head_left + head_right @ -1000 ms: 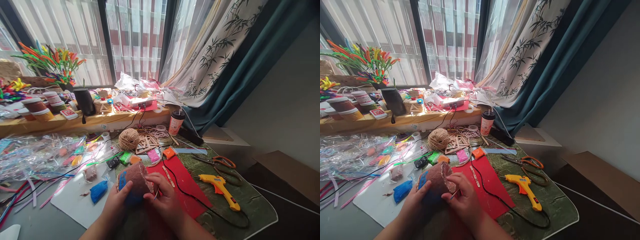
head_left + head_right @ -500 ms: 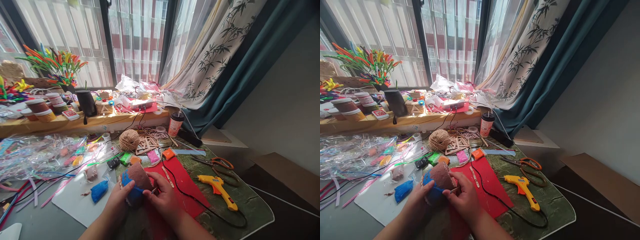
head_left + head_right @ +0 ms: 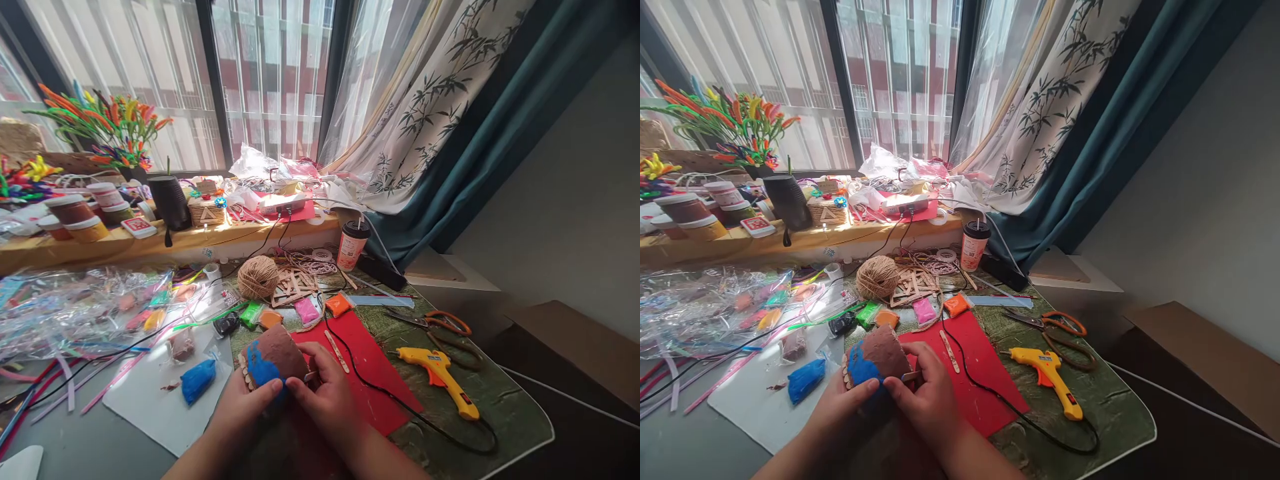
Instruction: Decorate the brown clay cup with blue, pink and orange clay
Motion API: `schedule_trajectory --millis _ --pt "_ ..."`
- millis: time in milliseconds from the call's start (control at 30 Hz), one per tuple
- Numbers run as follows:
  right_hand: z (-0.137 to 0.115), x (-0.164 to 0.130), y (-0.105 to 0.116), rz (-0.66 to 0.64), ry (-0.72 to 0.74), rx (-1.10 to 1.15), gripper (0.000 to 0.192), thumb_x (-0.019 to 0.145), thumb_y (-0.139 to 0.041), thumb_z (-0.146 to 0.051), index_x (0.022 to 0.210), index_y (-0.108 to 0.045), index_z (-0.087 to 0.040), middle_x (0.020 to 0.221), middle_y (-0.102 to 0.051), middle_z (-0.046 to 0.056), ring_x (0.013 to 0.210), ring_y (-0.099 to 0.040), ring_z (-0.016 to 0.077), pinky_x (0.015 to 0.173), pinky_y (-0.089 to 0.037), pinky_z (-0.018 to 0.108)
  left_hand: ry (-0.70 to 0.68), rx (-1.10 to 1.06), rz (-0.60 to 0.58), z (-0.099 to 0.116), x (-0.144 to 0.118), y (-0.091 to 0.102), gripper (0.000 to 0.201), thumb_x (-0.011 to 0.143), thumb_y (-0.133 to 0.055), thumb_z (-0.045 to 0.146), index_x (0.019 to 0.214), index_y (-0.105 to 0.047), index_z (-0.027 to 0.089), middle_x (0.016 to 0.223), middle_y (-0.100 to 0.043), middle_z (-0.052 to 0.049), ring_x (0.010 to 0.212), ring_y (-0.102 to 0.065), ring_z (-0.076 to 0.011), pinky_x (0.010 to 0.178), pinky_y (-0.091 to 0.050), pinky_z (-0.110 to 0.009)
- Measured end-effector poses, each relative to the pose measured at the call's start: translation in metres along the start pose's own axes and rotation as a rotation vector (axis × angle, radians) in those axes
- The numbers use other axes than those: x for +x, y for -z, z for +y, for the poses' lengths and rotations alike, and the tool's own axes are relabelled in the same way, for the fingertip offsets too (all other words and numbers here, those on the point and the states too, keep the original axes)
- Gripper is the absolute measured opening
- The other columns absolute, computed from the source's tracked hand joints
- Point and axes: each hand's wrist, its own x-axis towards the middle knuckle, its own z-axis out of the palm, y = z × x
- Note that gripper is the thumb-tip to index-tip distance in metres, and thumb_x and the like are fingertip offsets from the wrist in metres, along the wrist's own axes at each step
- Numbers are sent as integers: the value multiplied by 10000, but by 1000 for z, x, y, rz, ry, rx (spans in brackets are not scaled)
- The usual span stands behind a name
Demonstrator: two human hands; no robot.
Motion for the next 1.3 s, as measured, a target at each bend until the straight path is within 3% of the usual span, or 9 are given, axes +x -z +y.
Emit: schedule_trajectory --millis 300,433,633,800,1033,1300 --pt "0 -2 2 21 -2 -1 510 848 -861 -569 1231 -751 -251 1037 -754 63 718 -678 206 635 -592 304 -44 150 -86 0 5 7 651 707 -984 502 1218 -822 134 1180 -863 -191 1168 -787 -470 1065 -617 -563" --pt "0 -5 1 15 55 7 571 832 -865 -595 1275 -733 -260 1109 -759 83 767 -690 226 672 -608 325 -8 62 -29 -2 1 6 707 636 -1023 507 1200 -816 135 1151 -870 -190 1110 -806 -476 1015 -641 -567" --pt "-4 -4 1 18 46 -18 529 835 -868 -568 1238 -714 -263 1088 -751 66 651 -656 180 574 -576 294 -29 110 28 0 -3 0 640 706 -985 502 1208 -819 141 1156 -866 -188 1181 -778 -476 1113 -578 -592" --pt "-2 -6 -1 34 94 -38 530 853 -835 -627 1211 -705 -258 1075 -752 80 907 -718 269 763 -613 349 -13 -1 72 -11 -9 -1 706 662 -974 646 1167 -824 176 1155 -864 -173 1189 -770 -466 1151 -543 -606" --pt "-2 -9 -8 -56 -85 209 672 824 -822 -730 1249 -614 -254 1123 -721 103 1013 -729 312 862 -630 403 -80 16 121 -22 -14 -2 770 724 -847 800 1209 -825 203 1142 -861 -149 1268 -724 -441 1246 -464 -564" --pt "-5 -7 -16 -60 -117 337 553 836 -872 -642 1159 -625 -268 1026 -704 54 903 -716 264 787 -597 361 -164 136 19 -17 -6 7 631 841 -809 711 1207 -850 198 1279 -833 -148 1352 -677 -432 1251 -466 -501"
